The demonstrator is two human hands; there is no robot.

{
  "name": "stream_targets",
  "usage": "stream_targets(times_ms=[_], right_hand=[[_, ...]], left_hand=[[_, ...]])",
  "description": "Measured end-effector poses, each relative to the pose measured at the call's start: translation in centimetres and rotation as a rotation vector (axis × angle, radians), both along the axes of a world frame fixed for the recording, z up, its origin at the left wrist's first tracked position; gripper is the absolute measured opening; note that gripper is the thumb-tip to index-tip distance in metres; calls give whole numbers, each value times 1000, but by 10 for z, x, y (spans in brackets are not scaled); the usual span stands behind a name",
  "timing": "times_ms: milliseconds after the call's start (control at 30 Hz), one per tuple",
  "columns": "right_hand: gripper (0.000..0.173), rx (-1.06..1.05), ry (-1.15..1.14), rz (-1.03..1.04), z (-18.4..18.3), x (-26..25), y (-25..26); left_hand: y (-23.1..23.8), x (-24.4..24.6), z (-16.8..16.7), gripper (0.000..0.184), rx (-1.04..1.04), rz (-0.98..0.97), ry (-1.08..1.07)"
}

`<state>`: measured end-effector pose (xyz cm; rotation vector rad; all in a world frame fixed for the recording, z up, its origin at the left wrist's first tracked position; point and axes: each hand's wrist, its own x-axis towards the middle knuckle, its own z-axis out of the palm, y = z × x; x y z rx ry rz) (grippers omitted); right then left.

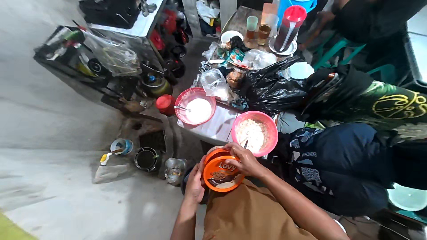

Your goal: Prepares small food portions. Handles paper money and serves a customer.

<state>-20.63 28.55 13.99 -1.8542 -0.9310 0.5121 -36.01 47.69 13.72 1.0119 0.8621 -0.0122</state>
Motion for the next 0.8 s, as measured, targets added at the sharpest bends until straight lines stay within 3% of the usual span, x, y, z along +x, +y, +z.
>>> stream_targets(times_ms=[133,200,267,400,633,700,800], right_hand=[[44,190,-249,-96,15,7,0],[36,212,-253,-307,25,23,-6],[30,137,-132,-594,31,56,-12],[41,105,299,-961,-5,135,-26],[42,-43,298,-1122,-52,221,-13],[48,-170,391,-1079,-51,227,-9],[47,-179,467,-1070,-61,231,-4]], left_hand=[[11,25,-21,42,24,60,48],[14,40,-35,43,42,109,73],[21,58,-47,50,33,118,61],[31,82,-61,52,29,125,59],[50,123,-78,50,50,43,132],[59,132,-88,49,44,22,133],[74,139,-96,44,139,-61,155]])
